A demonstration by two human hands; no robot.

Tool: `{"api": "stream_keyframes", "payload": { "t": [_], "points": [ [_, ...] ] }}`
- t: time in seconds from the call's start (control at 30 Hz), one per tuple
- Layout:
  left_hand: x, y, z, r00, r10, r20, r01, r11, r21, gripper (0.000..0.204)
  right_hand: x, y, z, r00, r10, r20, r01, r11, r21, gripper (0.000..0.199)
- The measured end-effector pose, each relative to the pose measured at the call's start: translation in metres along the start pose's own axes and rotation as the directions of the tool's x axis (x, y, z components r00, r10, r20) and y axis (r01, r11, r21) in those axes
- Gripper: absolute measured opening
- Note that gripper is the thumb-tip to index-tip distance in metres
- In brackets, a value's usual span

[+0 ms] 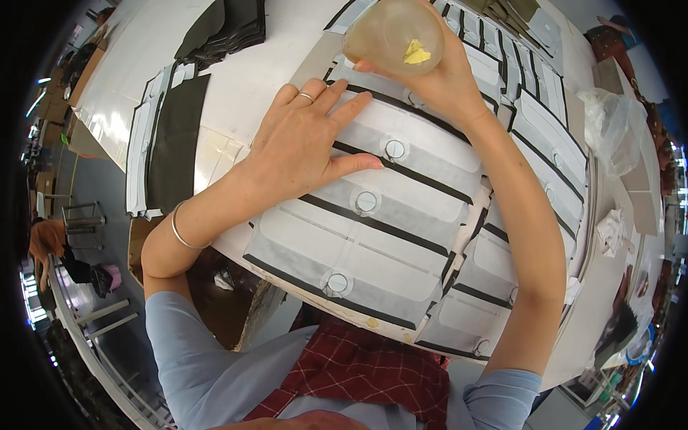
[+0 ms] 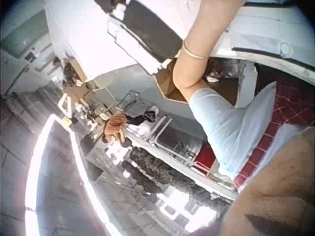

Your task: The person applies adhesive from a squeeze bottle onto circular spots on multiple white rectangular mask-like items arranged on a tray. They then pick up small white rectangular pieces and press them onto the adhesive spots, repeating this process across the tray.

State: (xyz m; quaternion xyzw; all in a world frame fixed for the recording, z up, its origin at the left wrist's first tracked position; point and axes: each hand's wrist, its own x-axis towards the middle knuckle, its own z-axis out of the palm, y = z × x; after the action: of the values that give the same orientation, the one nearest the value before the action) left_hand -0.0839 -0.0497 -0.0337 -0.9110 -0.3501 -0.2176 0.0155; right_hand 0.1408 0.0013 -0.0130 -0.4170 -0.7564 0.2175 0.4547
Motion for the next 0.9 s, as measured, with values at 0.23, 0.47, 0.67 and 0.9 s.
{"api": "stream_keyframes", "payload": {
  "t": [0.23, 0.47, 0.67, 0.9],
  "points": [
    [-0.001, -0.002, -0.001, 1.000, -0.005, -0.010, 0.005, 1.000, -0.016, 0.078, 0.012, -0.021, -0.030, 0.926, -0.373, -0.053, 0.300, 0.816, -0.493, 0.060],
    [0.003, -0.003, -0.003, 0.999, -0.012, -0.033, 0.010, 0.999, -0.037, 0.074, 0.053, -0.033, -0.070, 0.668, -0.316, -0.673, 0.386, 0.921, -0.050, 0.049],
    [0.032, -0.019, 0.019, 0.985, 0.039, -0.167, -0.042, 0.999, -0.012, 0.069, 0.035, 0.012, -0.045, 0.938, 0.136, -0.320, -0.099, 0.987, 0.130, 0.053],
    [0.060, -0.025, 0.040, 0.986, 0.033, -0.161, -0.027, 0.999, 0.036, 0.073, 0.032, 0.037, -0.022, 0.974, 0.154, -0.167, -0.135, 0.984, 0.120, 0.050]
  ]
}}
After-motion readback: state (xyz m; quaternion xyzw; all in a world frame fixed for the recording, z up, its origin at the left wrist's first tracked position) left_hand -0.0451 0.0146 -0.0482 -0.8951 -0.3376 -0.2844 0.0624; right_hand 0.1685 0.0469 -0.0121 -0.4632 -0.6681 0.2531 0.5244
